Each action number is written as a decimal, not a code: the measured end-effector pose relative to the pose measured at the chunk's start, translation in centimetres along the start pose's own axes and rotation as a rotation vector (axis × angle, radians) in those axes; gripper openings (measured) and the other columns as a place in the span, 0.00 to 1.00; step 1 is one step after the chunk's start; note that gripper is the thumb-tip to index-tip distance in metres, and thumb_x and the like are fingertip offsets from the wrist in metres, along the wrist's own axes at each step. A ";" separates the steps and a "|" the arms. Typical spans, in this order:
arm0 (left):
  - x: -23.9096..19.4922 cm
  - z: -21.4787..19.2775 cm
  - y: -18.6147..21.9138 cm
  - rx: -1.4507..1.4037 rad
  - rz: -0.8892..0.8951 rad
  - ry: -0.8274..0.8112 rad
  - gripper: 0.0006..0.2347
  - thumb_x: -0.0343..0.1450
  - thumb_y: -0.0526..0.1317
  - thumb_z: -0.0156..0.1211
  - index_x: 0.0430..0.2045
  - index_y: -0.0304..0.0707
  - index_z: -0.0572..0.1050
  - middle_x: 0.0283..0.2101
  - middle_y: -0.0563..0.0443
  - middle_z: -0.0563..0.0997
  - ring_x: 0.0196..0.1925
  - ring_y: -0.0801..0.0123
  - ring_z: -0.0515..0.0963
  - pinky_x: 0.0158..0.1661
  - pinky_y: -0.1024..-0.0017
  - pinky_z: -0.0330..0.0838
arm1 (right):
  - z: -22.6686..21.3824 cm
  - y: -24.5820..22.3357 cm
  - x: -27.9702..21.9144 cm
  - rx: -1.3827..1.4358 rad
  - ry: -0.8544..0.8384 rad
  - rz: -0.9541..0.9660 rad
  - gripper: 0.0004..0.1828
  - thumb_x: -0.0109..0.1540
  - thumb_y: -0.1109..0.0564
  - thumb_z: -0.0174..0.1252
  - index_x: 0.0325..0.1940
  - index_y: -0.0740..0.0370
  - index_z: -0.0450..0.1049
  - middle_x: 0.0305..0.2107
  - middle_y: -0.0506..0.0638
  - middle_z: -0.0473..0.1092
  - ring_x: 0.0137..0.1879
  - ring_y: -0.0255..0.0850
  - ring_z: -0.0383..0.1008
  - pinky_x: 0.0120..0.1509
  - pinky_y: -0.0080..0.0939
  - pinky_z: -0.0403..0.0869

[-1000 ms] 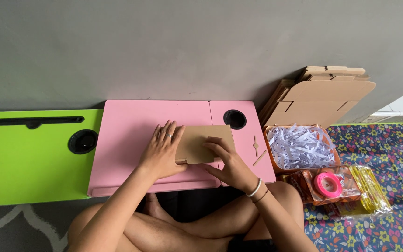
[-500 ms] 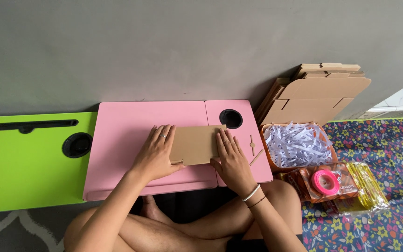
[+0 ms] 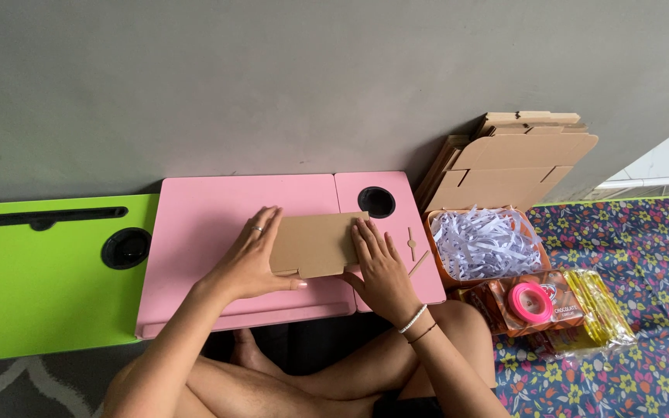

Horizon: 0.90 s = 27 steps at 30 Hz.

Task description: Assembling a cardboard gift box by folding and tucking tabs.

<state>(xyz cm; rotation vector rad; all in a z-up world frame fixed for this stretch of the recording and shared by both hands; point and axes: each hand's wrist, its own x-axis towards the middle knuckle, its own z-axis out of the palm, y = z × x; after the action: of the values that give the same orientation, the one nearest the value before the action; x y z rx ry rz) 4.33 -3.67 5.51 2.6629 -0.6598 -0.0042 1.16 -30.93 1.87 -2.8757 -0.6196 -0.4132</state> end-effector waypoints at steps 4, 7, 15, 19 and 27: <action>-0.7 -1.3 -0.7 -0.196 -0.135 -0.006 0.54 0.51 0.54 0.79 0.70 0.28 0.53 0.71 0.31 0.58 0.75 0.41 0.55 0.73 0.48 0.50 | -1.5 1.1 1.1 0.021 -0.175 0.044 0.52 0.56 0.29 0.64 0.76 0.56 0.56 0.72 0.51 0.54 0.80 0.48 0.50 0.79 0.60 0.53; -1.0 -1.8 -0.9 -0.247 -0.159 -0.006 0.49 0.51 0.49 0.79 0.67 0.31 0.59 0.69 0.36 0.63 0.72 0.44 0.63 0.71 0.51 0.57 | -1.5 3.1 3.2 0.064 -0.272 0.037 0.58 0.49 0.23 0.67 0.75 0.49 0.56 0.71 0.47 0.55 0.79 0.45 0.51 0.80 0.60 0.53; -0.2 -0.7 -1.8 -0.169 -0.129 0.065 0.49 0.46 0.54 0.81 0.62 0.30 0.64 0.61 0.38 0.70 0.65 0.46 0.71 0.66 0.55 0.66 | -0.6 3.7 6.3 0.335 -0.303 -0.131 0.71 0.39 0.34 0.77 0.79 0.56 0.50 0.70 0.57 0.54 0.79 0.58 0.47 0.79 0.62 0.54; -0.5 -0.4 -2.0 -0.197 -0.108 0.030 0.49 0.48 0.53 0.80 0.63 0.29 0.62 0.63 0.34 0.67 0.68 0.42 0.68 0.68 0.53 0.63 | 0.1 3.9 6.1 0.324 -0.323 -0.090 0.72 0.38 0.34 0.76 0.80 0.51 0.49 0.66 0.51 0.56 0.77 0.55 0.48 0.75 0.62 0.62; -0.9 1.1 -0.6 -0.337 -0.215 0.029 0.56 0.51 0.57 0.81 0.70 0.28 0.51 0.72 0.31 0.53 0.76 0.40 0.53 0.72 0.50 0.56 | 1.3 4.5 5.4 0.369 -0.195 -0.217 0.71 0.38 0.35 0.76 0.79 0.58 0.51 0.64 0.59 0.59 0.74 0.62 0.52 0.78 0.61 0.56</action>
<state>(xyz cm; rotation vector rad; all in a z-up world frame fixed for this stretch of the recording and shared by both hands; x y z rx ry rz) 3.65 -3.19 4.22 2.3873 -0.3262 -0.1251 8.12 -32.62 1.84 -2.5208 -0.9361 -0.0351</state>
